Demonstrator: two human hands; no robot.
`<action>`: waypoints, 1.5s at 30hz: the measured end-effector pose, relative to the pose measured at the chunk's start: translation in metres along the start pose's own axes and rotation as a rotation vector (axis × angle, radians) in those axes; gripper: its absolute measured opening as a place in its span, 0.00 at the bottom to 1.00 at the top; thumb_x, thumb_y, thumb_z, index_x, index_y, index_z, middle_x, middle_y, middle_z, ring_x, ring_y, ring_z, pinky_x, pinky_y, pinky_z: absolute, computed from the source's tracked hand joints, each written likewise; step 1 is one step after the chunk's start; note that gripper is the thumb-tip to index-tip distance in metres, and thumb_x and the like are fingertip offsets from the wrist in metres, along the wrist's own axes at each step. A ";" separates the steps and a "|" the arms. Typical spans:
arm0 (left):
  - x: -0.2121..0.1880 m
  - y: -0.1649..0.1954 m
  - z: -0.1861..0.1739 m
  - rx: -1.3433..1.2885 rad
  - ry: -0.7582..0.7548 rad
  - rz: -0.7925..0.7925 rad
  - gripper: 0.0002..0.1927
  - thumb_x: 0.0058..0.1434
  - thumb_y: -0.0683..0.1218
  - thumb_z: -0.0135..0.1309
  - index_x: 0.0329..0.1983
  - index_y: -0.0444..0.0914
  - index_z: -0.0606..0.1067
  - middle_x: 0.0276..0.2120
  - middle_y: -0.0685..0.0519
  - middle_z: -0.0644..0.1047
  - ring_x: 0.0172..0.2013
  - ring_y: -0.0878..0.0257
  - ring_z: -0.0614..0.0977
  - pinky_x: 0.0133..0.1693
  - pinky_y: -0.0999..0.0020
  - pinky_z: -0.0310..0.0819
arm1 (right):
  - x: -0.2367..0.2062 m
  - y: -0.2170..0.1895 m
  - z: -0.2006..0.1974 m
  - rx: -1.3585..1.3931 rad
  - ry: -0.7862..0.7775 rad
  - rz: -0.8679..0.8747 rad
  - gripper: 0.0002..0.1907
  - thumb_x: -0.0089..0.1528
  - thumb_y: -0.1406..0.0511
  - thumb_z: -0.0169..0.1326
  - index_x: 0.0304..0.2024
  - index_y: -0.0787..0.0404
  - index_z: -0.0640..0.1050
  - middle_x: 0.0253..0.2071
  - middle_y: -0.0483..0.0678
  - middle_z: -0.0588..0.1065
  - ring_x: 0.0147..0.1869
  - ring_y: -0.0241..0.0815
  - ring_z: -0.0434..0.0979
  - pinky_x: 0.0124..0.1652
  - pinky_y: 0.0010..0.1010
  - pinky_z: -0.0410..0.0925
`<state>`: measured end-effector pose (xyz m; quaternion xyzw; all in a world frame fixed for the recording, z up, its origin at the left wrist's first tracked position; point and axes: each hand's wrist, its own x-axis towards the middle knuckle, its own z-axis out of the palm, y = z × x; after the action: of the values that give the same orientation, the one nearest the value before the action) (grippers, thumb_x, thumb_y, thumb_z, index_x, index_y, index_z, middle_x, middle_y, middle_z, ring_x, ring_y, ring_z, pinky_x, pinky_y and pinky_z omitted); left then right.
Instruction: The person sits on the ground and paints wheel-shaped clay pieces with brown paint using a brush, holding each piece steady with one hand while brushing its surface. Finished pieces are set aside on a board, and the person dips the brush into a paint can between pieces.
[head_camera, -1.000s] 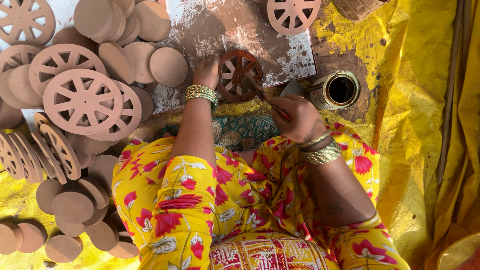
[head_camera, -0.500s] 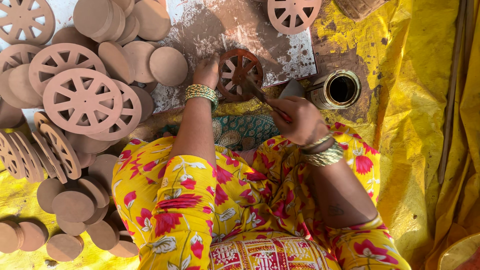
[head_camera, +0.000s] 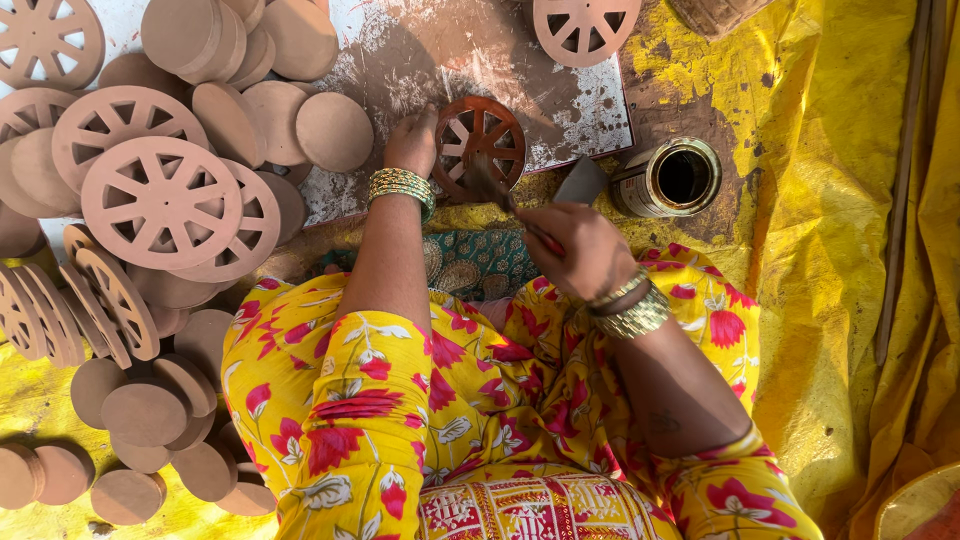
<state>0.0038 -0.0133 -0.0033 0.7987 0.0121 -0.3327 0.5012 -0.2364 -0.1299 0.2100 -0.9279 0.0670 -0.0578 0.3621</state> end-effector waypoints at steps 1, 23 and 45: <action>-0.001 0.001 0.000 0.009 -0.009 -0.017 0.30 0.64 0.65 0.47 0.44 0.34 0.80 0.40 0.44 0.83 0.43 0.53 0.83 0.49 0.59 0.73 | -0.004 0.000 -0.003 0.006 -0.040 0.022 0.14 0.60 0.67 0.60 0.48 0.64 0.82 0.28 0.53 0.77 0.27 0.49 0.79 0.27 0.38 0.70; -0.001 0.001 0.000 0.021 -0.017 -0.073 0.32 0.63 0.66 0.47 0.49 0.35 0.80 0.44 0.41 0.83 0.46 0.51 0.84 0.51 0.57 0.75 | 0.004 -0.009 -0.004 -0.067 0.025 0.065 0.14 0.62 0.67 0.58 0.50 0.63 0.81 0.34 0.56 0.79 0.32 0.52 0.80 0.32 0.41 0.73; -0.004 0.006 0.001 0.105 0.035 0.016 0.31 0.64 0.66 0.48 0.48 0.36 0.80 0.47 0.40 0.80 0.49 0.45 0.80 0.52 0.54 0.70 | 0.007 0.001 0.012 -0.026 0.104 0.042 0.15 0.62 0.67 0.59 0.52 0.62 0.81 0.41 0.57 0.81 0.37 0.53 0.83 0.36 0.38 0.75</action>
<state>0.0022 -0.0157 0.0029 0.8297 -0.0029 -0.3149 0.4609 -0.2282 -0.1244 0.2010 -0.9267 0.1056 -0.0973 0.3473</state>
